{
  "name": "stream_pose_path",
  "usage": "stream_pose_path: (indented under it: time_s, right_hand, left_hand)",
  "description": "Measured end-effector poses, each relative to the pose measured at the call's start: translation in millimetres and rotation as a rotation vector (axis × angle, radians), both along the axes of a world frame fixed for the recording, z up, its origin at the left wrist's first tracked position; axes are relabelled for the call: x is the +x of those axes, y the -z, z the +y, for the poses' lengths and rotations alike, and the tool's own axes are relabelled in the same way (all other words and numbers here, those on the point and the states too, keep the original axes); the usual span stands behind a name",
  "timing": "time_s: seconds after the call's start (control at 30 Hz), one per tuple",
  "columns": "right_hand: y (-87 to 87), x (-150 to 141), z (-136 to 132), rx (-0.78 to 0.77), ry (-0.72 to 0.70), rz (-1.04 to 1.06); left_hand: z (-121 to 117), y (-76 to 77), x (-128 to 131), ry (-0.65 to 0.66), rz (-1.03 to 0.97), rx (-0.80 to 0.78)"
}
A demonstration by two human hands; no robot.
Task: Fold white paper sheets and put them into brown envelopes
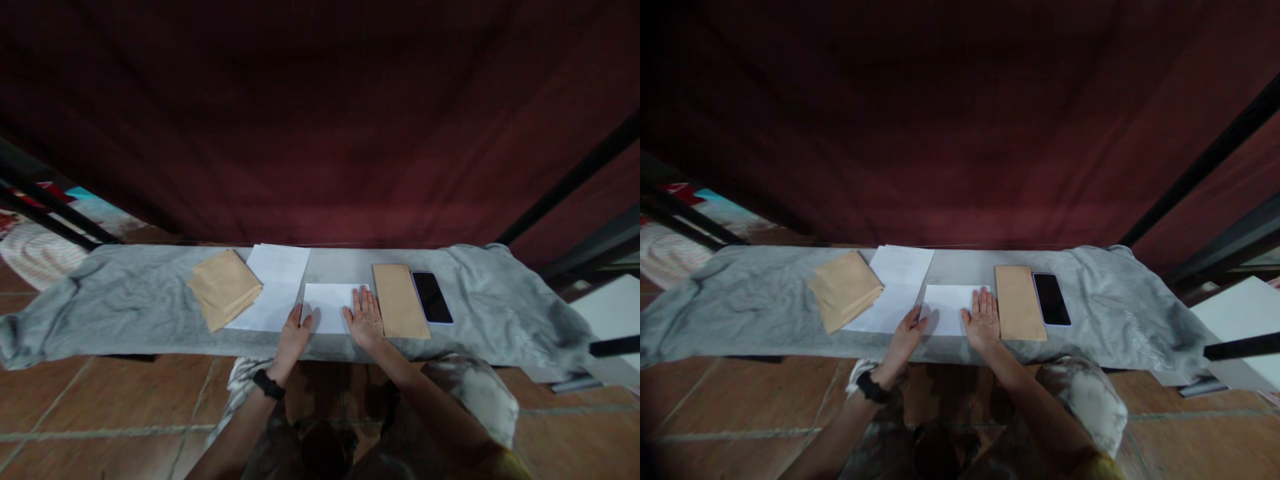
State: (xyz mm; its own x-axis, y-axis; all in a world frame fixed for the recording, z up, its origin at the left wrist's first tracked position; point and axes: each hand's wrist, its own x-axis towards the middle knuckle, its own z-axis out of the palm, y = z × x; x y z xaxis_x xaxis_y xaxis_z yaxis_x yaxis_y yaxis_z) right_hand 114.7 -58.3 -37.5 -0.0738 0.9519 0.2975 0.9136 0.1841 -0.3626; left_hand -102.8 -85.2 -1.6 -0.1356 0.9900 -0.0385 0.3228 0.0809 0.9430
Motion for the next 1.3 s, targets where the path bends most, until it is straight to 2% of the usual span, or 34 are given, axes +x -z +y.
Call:
stream_pose_path:
  time_s: [0.1, 0.17, 0.3, 0.37, 0.47, 0.53, 0.57, 0.67, 0.77, 0.87, 0.97, 1.03, 1.1, 1.17, 1.3]
  right_hand:
    - [-3.9, 0, -1, -0.033, -0.006, 0.017]
    - [-7.1, 1, -1, -0.044, -0.005, 0.020]
    - [-17.1, 0, -2, -0.065, -0.011, 0.025]
    - [-25.9, -2, -5, -0.104, -0.065, 0.030]
    - [-43.3, -7, -15, -0.120, -0.301, 0.054]
    - [-55.2, -11, -24, -0.084, -0.474, 0.070]
    - [-60.6, -12, -28, -0.066, -0.511, 0.079]
    - [-74.6, -12, -33, -0.044, -0.463, 0.166]
    - [-86.9, -5, -25, -0.054, -0.379, 0.434]
    - [-97.5, 3, -13, -0.048, -0.283, 0.891]
    - [-103.7, 5, -6, -0.117, -0.127, 1.312]
    - [-105.1, 1, -6, -0.191, -0.048, 1.501]
    - [-105.1, -3, -9, -0.237, -0.029, 1.616]
    - [-104.1, -7, -11, -0.268, -0.023, 1.644]
    - [-100.4, 1, -10, -0.257, 0.020, 1.546]
  left_hand:
    - [6, -15.3, 1, -0.285, -0.200, -0.169]
    - [6, -24.4, 6, -0.352, -0.298, -0.237]
    - [1, -34.0, 15, -0.337, -0.374, -0.285]
    - [0, -38.0, 17, -0.343, -0.395, -0.275]
    - [1, -50.5, 19, -0.356, -0.421, -0.229]
    - [3, -64.2, 22, -0.345, -0.430, -0.192]
    - [4, -72.2, 24, -0.330, -0.432, -0.169]
    - [3, -95.5, 35, -0.239, -0.434, -0.093]
    - [0, -107.5, 47, -0.131, -0.532, -0.043]
    - [-2, -101.4, 55, -0.085, -0.648, -0.134]
    - [-4, -83.4, 65, -0.019, -0.693, -0.315]
    - [-5, -71.1, 73, 0.013, -0.777, -0.404]
    - [-5, -61.3, 79, -0.023, -0.870, -0.430]
    - [-3, -54.2, 82, -0.081, -0.898, -0.380]
    - [3, -45.8, 64, -0.108, -0.717, -0.222]
